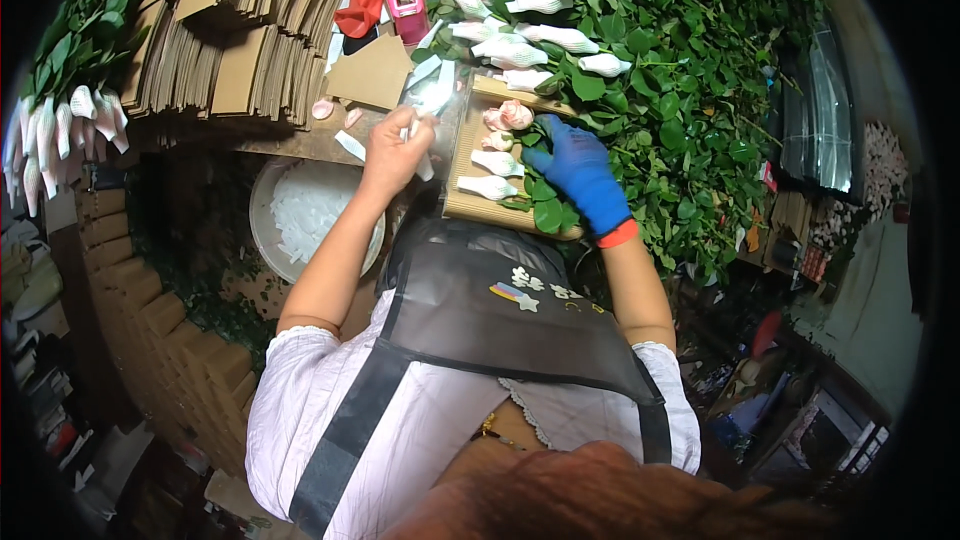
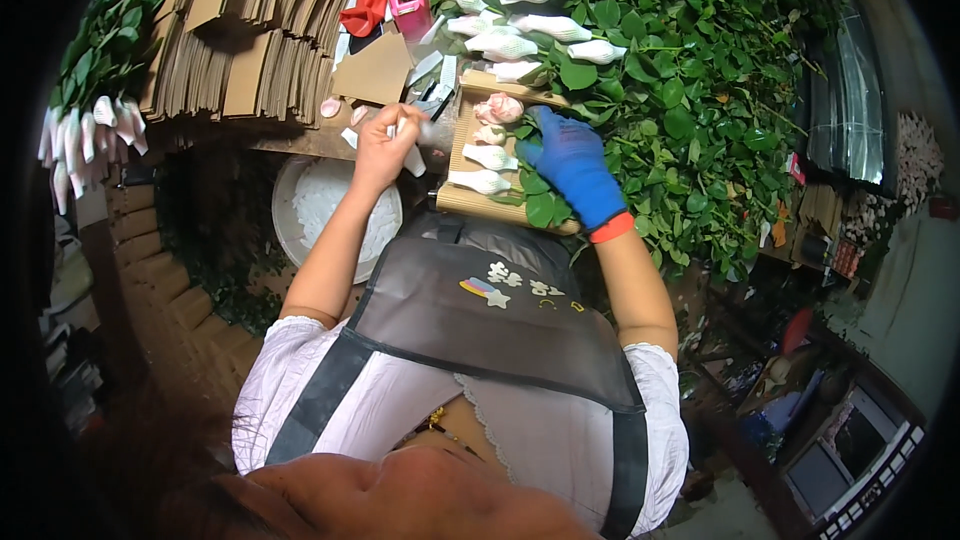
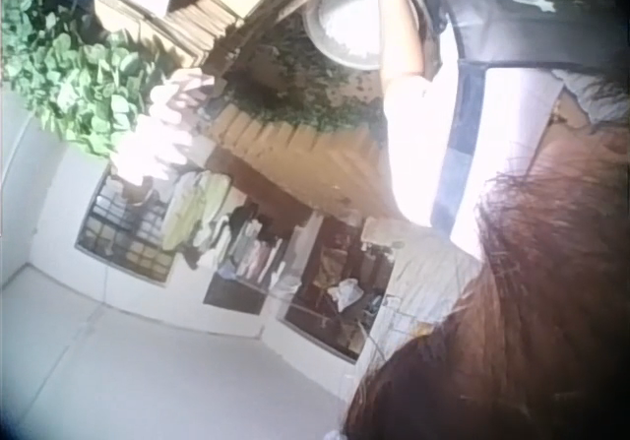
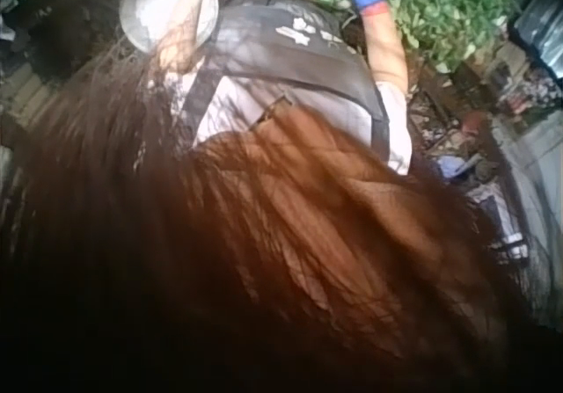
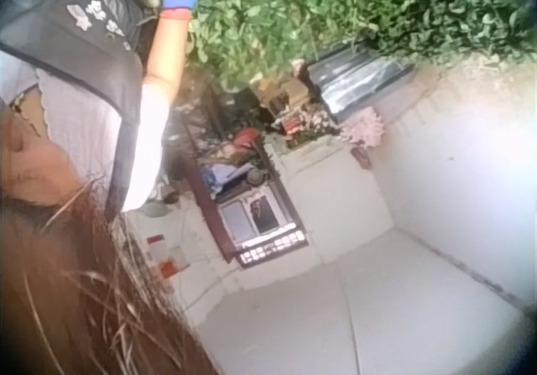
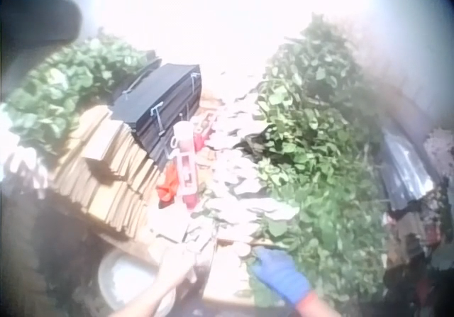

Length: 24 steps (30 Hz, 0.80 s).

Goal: The person places pink roses into a small cardboard box, folds the flaps to close it, and applies tape from a dispenser to seal the package.

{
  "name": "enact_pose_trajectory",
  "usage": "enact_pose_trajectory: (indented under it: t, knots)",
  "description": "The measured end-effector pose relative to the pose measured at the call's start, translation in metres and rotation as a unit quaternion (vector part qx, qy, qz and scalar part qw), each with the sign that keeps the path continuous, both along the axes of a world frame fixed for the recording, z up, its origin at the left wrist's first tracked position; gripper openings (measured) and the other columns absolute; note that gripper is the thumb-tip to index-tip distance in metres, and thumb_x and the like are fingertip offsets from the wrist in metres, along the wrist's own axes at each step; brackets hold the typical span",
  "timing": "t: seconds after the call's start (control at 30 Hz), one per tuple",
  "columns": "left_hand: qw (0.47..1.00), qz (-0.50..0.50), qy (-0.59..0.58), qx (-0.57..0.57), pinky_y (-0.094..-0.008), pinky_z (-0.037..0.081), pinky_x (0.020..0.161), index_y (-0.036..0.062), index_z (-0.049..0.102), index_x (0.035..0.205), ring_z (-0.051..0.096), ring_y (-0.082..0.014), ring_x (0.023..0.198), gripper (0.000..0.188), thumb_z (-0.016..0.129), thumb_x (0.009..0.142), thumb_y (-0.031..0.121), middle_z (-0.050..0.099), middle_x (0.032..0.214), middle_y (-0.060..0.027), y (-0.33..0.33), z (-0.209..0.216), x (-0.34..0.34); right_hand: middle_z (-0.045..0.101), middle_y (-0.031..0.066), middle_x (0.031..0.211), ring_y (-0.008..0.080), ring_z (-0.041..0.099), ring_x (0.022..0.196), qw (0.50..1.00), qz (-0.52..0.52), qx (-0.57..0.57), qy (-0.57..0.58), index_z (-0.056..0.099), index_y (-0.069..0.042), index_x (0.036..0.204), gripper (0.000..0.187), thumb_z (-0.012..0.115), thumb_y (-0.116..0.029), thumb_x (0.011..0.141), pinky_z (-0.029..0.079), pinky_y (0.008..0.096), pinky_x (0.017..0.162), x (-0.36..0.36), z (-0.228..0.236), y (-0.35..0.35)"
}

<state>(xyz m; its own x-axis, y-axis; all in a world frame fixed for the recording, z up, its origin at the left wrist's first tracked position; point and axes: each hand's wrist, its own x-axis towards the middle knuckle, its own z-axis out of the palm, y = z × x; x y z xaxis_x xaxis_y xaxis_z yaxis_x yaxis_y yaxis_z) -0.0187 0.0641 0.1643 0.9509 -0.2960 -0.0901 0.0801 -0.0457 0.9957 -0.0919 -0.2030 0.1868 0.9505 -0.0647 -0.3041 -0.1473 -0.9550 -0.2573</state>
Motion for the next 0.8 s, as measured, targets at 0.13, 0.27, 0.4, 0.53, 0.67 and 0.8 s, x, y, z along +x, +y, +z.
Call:
enact_pose_trajectory:
  t: [0.13, 0.27, 0.4, 0.53, 0.67, 0.8]
  knots:
    - [0.946, -0.156, -0.069, 0.277, -0.0334, 0.046, 0.061, 0.0044, 0.061, 0.085, 0.057, -0.0142, 0.062, 0.034, 0.073, 0.088, 0.036, 0.060, 0.067, -0.0089, -0.007, 0.003, -0.006, 0.070, 0.0162, 0.107, 0.0305, 0.069, 0.097, 0.997, 0.081, -0.007, -0.003, 0.046, -0.010, 0.143, 0.078, 0.074, -0.046, 0.079, 0.055, 0.0440, 0.081, -0.002, 0.017, 0.004]
    - [0.952, -0.223, -0.079, 0.195, -0.0360, 0.045, 0.060, 0.0060, 0.067, 0.090, 0.058, -0.0192, 0.061, 0.032, 0.068, 0.093, 0.038, 0.057, 0.064, -0.0101, -0.027, -0.008, -0.016, 0.067, 0.0166, 0.116, 0.0305, 0.067, 0.103, 0.982, 0.094, -0.144, 0.079, 0.039, -0.002, 0.147, 0.085, 0.074, -0.046, 0.083, 0.052, 0.0423, 0.085, 0.000, 0.016, 0.026]
    - [0.971, -0.192, -0.072, 0.126, -0.0325, 0.043, 0.057, 0.0047, 0.066, 0.087, 0.055, -0.0131, 0.060, 0.029, 0.065, 0.097, 0.031, 0.056, 0.062, -0.0046, -0.020, -0.016, -0.027, 0.068, 0.0163, 0.113, 0.0305, 0.067, 0.101, 0.986, 0.061, -0.131, 0.085, 0.039, -0.003, 0.146, 0.080, 0.071, -0.044, 0.086, 0.052, 0.0431, 0.083, -0.003, 0.005, 0.025]
    - [0.982, -0.156, 0.093, 0.056, -0.0240, 0.040, 0.058, 0.0055, 0.062, 0.081, 0.049, -0.0036, 0.065, 0.030, 0.064, 0.100, 0.029, 0.055, 0.068, 0.0055, -0.012, -0.018, -0.035, 0.069, 0.0170, 0.110, 0.0313, 0.068, 0.099, 0.990, 0.065, -0.105, 0.064, 0.038, -0.003, 0.146, 0.080, 0.071, -0.044, 0.086, 0.052, 0.0435, 0.082, -0.003, 0.002, 0.023]
    - [0.988, -0.124, 0.091, 0.034, -0.0239, 0.041, 0.059, 0.0061, 0.063, 0.082, 0.050, -0.0042, 0.064, 0.028, 0.064, 0.099, 0.028, 0.056, 0.070, 0.0043, -0.003, -0.011, -0.033, 0.069, 0.0173, 0.111, 0.0310, 0.067, 0.099, 0.988, 0.074, -0.130, 0.050, 0.038, -0.002, 0.145, 0.080, 0.071, -0.045, 0.086, 0.053, 0.0435, 0.083, -0.004, -0.001, 0.023]
    - [0.991, -0.012, 0.111, -0.079, -0.0248, 0.044, 0.064, 0.0062, 0.062, 0.081, 0.054, -0.0066, 0.070, 0.024, 0.064, 0.099, 0.021, 0.063, 0.079, 0.0019, 0.040, 0.016, -0.003, 0.069, 0.0169, 0.107, 0.0331, 0.068, 0.094, 0.993, 0.070, -0.090, 0.033, 0.035, -0.010, 0.151, 0.085, 0.071, -0.048, 0.085, 0.053, 0.0442, 0.081, -0.012, 0.001, 0.007]
